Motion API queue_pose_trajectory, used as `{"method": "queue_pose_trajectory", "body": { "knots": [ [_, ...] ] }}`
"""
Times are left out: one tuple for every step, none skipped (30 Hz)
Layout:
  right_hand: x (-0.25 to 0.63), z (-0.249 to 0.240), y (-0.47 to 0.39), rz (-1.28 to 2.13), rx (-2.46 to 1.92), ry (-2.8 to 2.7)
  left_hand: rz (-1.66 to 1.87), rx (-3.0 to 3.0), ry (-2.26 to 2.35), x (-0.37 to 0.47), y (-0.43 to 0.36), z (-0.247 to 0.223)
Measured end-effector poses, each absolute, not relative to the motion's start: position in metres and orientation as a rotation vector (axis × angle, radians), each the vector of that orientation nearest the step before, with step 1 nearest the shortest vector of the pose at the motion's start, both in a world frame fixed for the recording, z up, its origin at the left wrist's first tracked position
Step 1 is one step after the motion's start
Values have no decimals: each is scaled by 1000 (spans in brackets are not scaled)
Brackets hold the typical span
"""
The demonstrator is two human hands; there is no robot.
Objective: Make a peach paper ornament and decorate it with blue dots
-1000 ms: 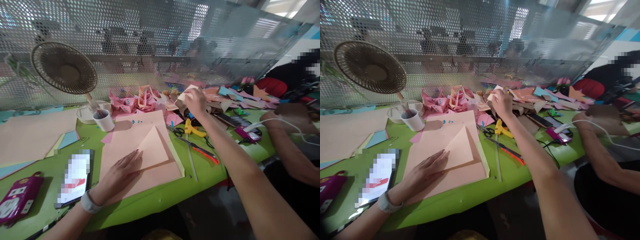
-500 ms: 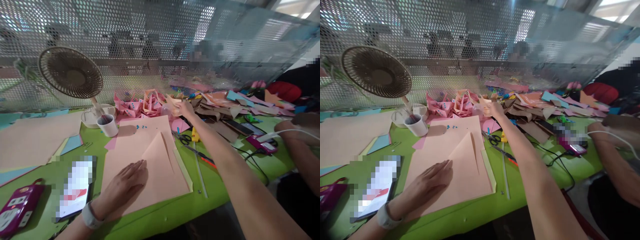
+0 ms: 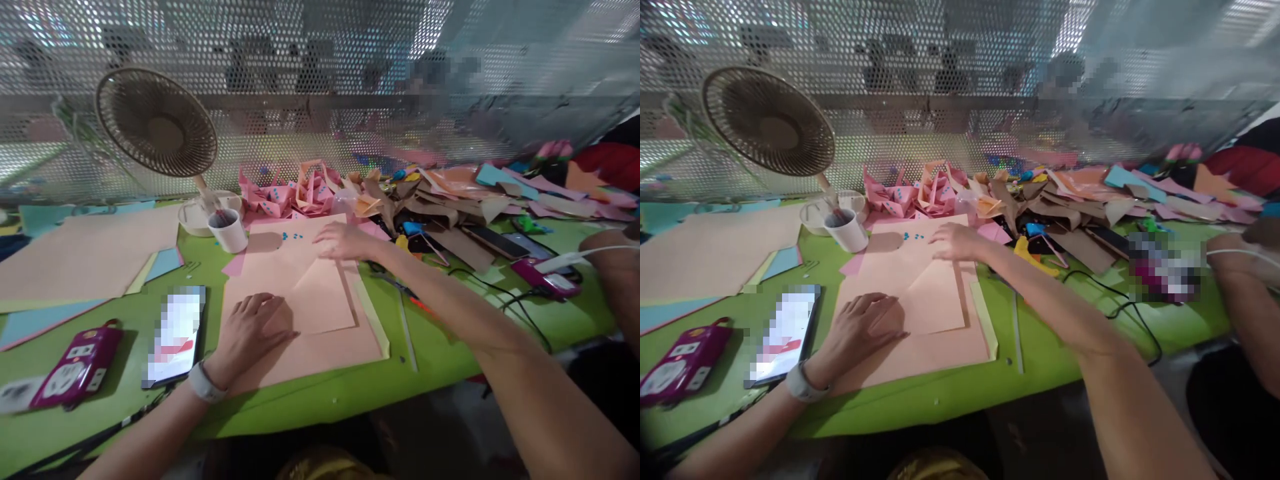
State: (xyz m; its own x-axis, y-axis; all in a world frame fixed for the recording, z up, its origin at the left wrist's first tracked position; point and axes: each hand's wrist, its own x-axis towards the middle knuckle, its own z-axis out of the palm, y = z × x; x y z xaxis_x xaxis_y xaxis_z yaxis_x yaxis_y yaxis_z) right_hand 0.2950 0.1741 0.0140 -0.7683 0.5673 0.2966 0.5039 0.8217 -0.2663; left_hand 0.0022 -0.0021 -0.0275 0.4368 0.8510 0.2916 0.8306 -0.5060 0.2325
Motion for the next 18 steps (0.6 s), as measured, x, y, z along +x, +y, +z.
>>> {"method": "queue_pose_trajectory", "body": {
  "knots": [
    [282,7,168,255,-746,-2734,574,2623,1529,3,-2,-27],
    [272,1,164,241,-712,-2814,576,2629,1526,4,-3,-27],
    [264,-5,162,215,-703,-2871,580,2633,1521,4,-3,-28],
    [260,-9,161,187,-710,-2907,585,2636,1514,4,-3,-28],
    [258,-12,161,173,-724,-2921,587,2637,1508,4,-3,-28],
    [259,-12,162,174,-737,-2916,592,2635,1503,4,-2,-29],
    [262,-11,162,185,-749,-2898,597,2631,1499,4,-1,-29],
    [266,-9,161,199,-756,-2874,602,2623,1495,3,0,-30],
    [270,-5,159,207,-763,-2850,613,2609,1492,3,1,-29],
    [274,0,156,214,-772,-2822,630,2591,1483,2,3,-28],
    [279,6,151,226,-779,-2793,648,2570,1467,1,4,-26],
    [283,12,146,252,-778,-2764,670,2551,1448,1,5,-23],
    [286,18,140,293,-771,-2731,686,2544,1424,0,5,-19],
    [288,24,134,346,-760,-2698,696,2545,1397,-1,6,-14],
    [290,29,127,407,-749,-2669,694,2562,1379,-1,6,-7],
    [291,34,121,472,-742,-2650,650,2595,1343,-2,6,1],
    [292,39,116,535,-742,-2643,593,2607,1332,-2,5,9],
    [292,44,111,603,-748,-2643,520,2586,1370,-3,5,18]
  ]
}}
